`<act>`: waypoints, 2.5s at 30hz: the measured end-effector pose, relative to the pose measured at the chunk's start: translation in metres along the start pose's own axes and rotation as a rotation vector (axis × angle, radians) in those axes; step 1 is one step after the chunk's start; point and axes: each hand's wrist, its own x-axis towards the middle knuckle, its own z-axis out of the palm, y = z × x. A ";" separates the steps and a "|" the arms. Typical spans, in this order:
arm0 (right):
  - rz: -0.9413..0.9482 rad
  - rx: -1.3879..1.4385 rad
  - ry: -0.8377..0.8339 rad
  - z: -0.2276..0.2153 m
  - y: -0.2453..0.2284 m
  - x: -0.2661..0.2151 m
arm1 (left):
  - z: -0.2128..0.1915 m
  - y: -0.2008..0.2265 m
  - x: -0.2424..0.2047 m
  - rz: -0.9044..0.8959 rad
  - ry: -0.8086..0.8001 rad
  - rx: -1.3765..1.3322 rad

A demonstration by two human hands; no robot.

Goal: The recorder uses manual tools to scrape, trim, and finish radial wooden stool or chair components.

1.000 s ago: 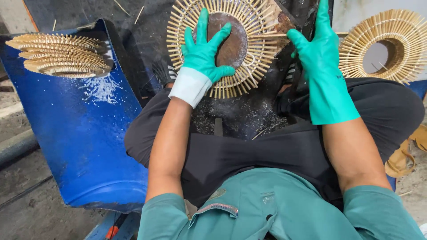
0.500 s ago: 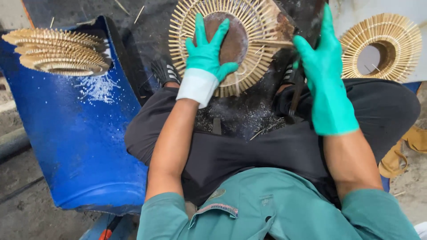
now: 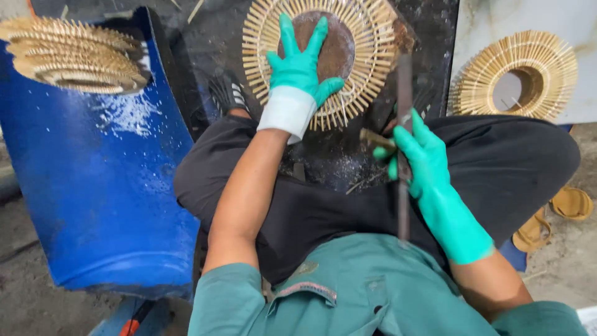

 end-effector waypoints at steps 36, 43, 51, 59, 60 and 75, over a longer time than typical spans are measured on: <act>-0.862 -0.151 -0.157 -0.048 -0.095 0.062 | 0.001 -0.020 -0.006 0.067 0.077 -0.128; -0.658 -0.044 -0.166 -0.002 -0.092 0.040 | 0.013 -0.025 -0.005 0.114 0.120 -0.068; -0.739 -0.121 -0.221 -0.003 -0.079 0.048 | 0.011 -0.027 -0.002 0.126 0.124 -0.115; -0.711 -0.140 -0.220 0.005 -0.074 0.042 | 0.017 -0.027 -0.009 0.142 0.127 -0.091; -0.729 -0.173 -0.182 0.007 -0.077 0.046 | 0.012 -0.026 0.001 0.154 0.149 -0.097; -0.655 -0.079 -0.149 0.000 -0.105 0.048 | -0.009 -0.028 -0.004 0.174 0.096 -0.023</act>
